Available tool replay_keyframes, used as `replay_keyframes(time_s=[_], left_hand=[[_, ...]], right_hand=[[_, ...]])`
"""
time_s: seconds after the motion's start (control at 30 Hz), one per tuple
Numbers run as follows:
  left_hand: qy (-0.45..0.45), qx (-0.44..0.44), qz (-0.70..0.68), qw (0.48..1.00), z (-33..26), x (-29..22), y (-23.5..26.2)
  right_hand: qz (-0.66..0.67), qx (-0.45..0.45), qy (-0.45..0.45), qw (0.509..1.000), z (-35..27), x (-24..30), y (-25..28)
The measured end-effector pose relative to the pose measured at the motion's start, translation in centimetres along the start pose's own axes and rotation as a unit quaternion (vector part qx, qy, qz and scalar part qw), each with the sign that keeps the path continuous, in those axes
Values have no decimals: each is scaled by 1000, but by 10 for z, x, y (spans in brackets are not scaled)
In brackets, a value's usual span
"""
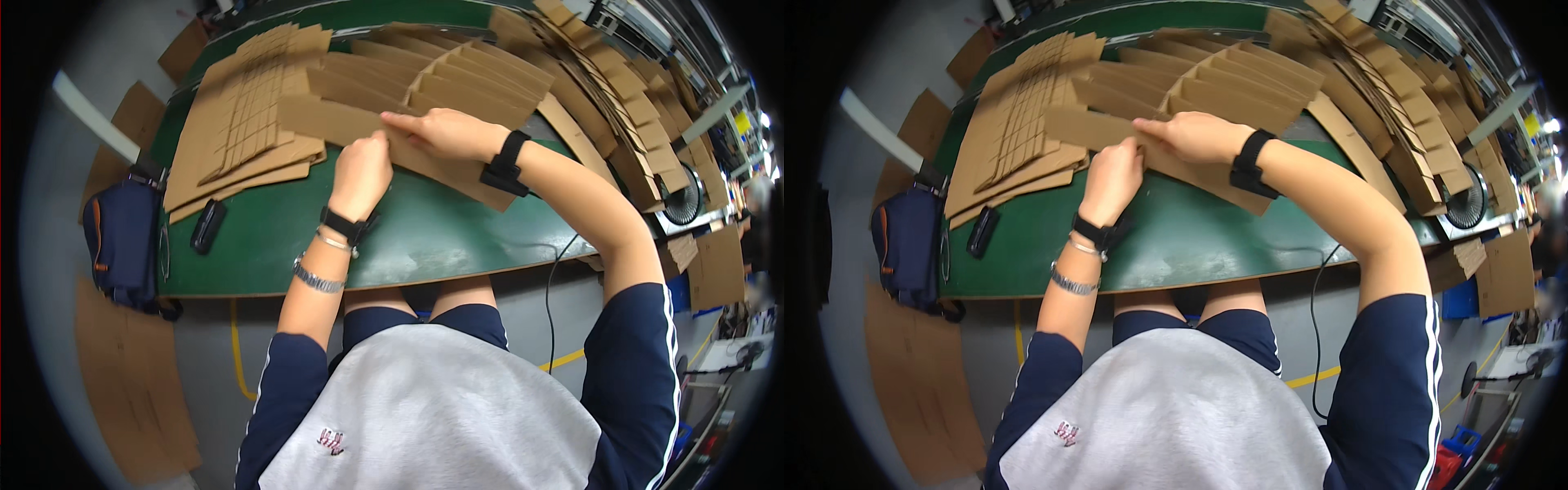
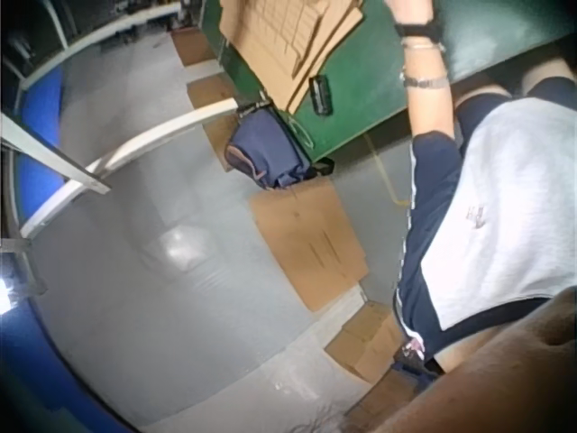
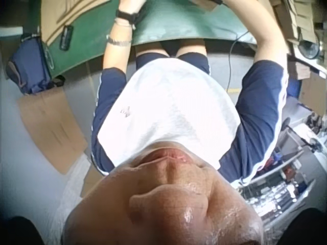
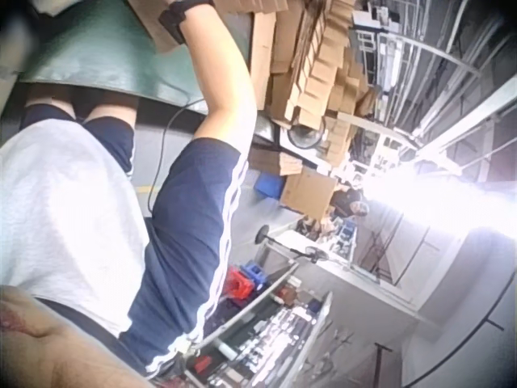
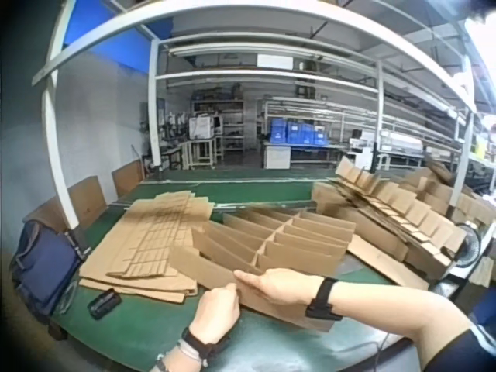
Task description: Assembling interlocking cardboard strips into a grid-like partition structure.
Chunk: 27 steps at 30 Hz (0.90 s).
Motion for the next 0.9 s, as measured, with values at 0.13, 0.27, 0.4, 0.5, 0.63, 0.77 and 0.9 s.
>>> replay_keyframes(time_s=[0.13,0.27,0.4,0.5,0.63,0.77,0.9], left_hand=[[-10,-16,-10,1000,-1,-11,4],[-43,-41,19,998,-1,-28,-10],[-34,-6,-3,999,-2,-38,-8],[-44,-13,-41,998,-9,-34,2],[-26,127,26,991,-12,-35,6],[-16,140,38,989,-16,-17,6],[-7,55,-130,990,-22,-14,16]], right_hand=[[-64,-28,24,997,-7,11,12],[-91,-9,17,996,-31,2,3],[-23,27,-25,999,-44,-7,-3],[99,-114,-62,987,-60,-31,59],[-39,-148,-340,928,-164,-171,101],[-65,76,-495,863,-258,-241,17],[-156,11,-481,863,-304,-244,16]])
Point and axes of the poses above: each hand's wrist, its own z-axis towards the middle knuckle, its own y-axis out of the back of the hand, x = y × z, the point moved 5 cm from there along z, towards the middle knuckle, and after that the axes turned 2 degrees about z, right-handed, at the moved point
